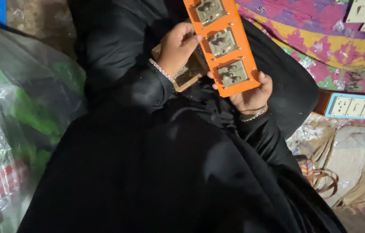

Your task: The person sits on the floor and assembles electrical switchboard components by inserting small metal fasteners into orange and blue plastic frames. They handle the frames and fasteners by hand, repeatedly flipping the frames to access different sides.

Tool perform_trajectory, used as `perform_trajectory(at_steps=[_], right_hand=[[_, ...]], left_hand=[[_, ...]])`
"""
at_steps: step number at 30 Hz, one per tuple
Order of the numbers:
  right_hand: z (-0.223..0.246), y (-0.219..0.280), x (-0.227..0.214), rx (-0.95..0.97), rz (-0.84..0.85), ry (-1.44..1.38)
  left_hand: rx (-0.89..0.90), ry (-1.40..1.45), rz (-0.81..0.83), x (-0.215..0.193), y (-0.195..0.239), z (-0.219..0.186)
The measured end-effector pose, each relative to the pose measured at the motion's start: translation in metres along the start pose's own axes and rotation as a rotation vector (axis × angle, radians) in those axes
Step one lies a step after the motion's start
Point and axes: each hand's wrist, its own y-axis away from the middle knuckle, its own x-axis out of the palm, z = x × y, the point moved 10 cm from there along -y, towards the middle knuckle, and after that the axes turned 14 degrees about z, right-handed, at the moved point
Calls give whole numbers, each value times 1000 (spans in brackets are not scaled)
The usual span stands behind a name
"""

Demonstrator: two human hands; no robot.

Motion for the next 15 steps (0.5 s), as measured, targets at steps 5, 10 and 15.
perform_trajectory(at_steps=[5, 10, 15], right_hand=[[1, -3, 0, -8, 19, 24], [5, -6, 3, -37, 29, 73], [5, -5, 3, -44, 19, 48]], left_hand=[[-13, 82, 42, 5, -3, 3], [-90, 14, 50, 5, 1, -4], [-72, -126, 52, 14, 3, -30]])
